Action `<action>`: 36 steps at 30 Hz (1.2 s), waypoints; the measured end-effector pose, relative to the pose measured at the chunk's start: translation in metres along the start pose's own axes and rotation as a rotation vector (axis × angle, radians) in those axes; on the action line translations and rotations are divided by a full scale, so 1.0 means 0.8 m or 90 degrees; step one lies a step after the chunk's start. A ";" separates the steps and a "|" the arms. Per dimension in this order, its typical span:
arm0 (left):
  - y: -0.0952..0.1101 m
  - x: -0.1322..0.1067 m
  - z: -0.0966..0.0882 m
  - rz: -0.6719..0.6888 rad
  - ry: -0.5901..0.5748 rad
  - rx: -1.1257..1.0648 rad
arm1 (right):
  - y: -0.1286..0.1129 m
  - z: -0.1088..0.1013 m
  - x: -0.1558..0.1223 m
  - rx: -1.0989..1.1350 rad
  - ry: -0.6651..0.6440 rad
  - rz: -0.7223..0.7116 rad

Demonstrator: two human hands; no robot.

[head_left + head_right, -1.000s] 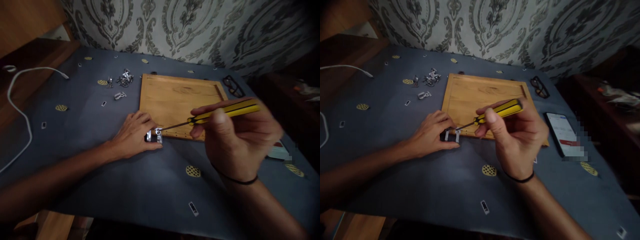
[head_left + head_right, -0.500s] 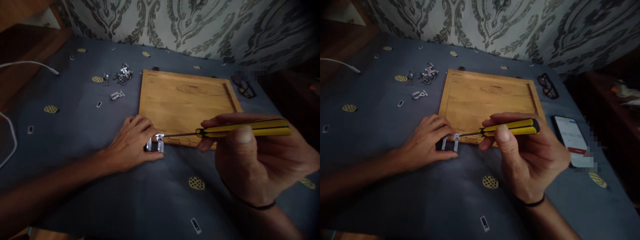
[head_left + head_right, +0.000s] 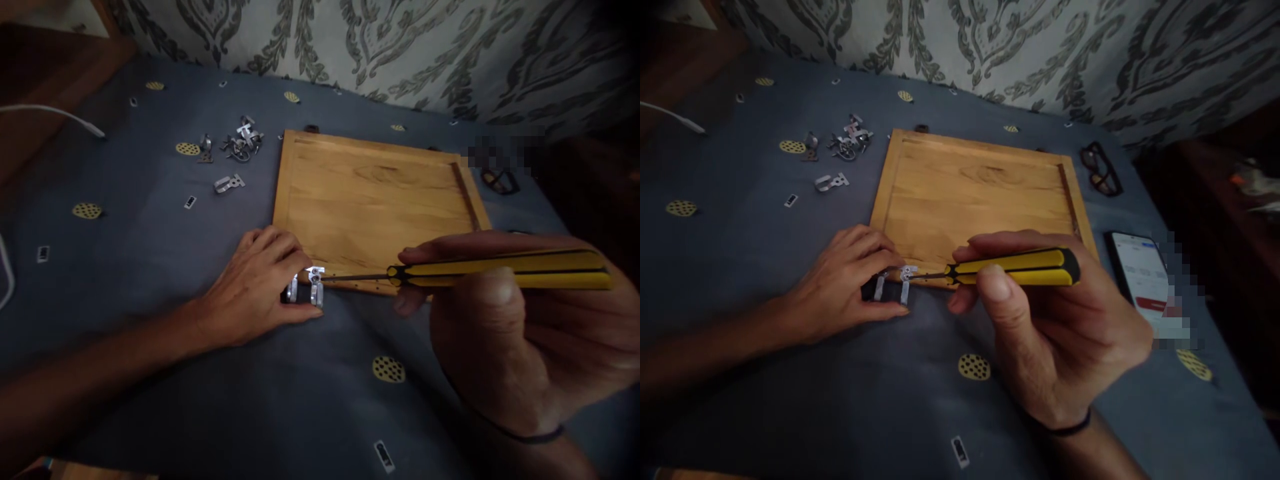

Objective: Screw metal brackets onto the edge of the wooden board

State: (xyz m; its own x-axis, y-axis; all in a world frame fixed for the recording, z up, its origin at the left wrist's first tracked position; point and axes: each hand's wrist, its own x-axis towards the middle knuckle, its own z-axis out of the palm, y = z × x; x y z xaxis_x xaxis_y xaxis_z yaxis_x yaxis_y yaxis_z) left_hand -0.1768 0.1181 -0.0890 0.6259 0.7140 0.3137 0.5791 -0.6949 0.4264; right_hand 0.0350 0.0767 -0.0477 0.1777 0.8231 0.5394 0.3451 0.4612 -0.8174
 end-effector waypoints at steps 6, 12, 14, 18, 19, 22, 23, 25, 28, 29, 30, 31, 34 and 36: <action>0.002 0.001 -0.001 -0.004 -0.002 0.001 | 0.006 0.002 -0.002 0.050 -0.028 0.005; 0.001 0.001 -0.002 -0.005 -0.002 0.001 | 0.011 0.003 -0.002 0.066 -0.030 -0.013; 0.001 0.001 -0.001 -0.004 0.002 0.001 | 0.009 0.003 -0.002 0.064 -0.030 -0.018; 0.001 0.001 -0.001 -0.007 -0.004 -0.002 | -0.004 0.001 0.004 0.014 -0.073 -0.034; 0.001 0.001 -0.001 -0.006 -0.004 -0.002 | -0.008 0.001 0.008 -0.007 -0.095 -0.029; 0.000 -0.001 0.000 0.000 0.000 -0.001 | -0.021 0.000 0.020 -0.039 -0.176 0.039; -0.001 -0.001 0.000 0.000 0.002 -0.001 | -0.024 0.000 0.025 -0.034 -0.205 0.062; -0.002 -0.002 0.001 -0.002 0.002 -0.001 | -0.026 0.003 0.033 -0.011 -0.246 0.079; -0.002 -0.002 0.001 -0.004 -0.006 -0.002 | -0.026 0.013 0.042 -0.010 -0.241 0.028; -0.002 -0.002 0.000 -0.004 -0.010 -0.003 | -0.026 0.017 0.044 -0.017 -0.231 0.015; -0.003 -0.002 0.000 -0.005 -0.014 -0.005 | -0.026 0.021 0.044 -0.022 -0.227 0.010; -0.003 -0.002 0.000 -0.007 -0.019 -0.007 | -0.026 0.025 0.045 -0.023 -0.227 0.011; -0.003 -0.002 0.000 -0.008 -0.022 -0.013 | -0.029 0.030 0.046 -0.007 -0.244 0.043; -0.003 -0.003 0.001 -0.005 -0.018 -0.015 | -0.030 0.028 0.048 0.017 -0.268 0.038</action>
State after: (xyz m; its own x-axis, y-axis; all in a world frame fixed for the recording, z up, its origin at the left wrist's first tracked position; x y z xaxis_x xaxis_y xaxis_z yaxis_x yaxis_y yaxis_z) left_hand -0.1791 0.1182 -0.0910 0.6361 0.7163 0.2869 0.5715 -0.6872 0.4485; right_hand 0.0126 0.1044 -0.0117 -0.1972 0.9098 0.3653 0.3203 0.4120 -0.8530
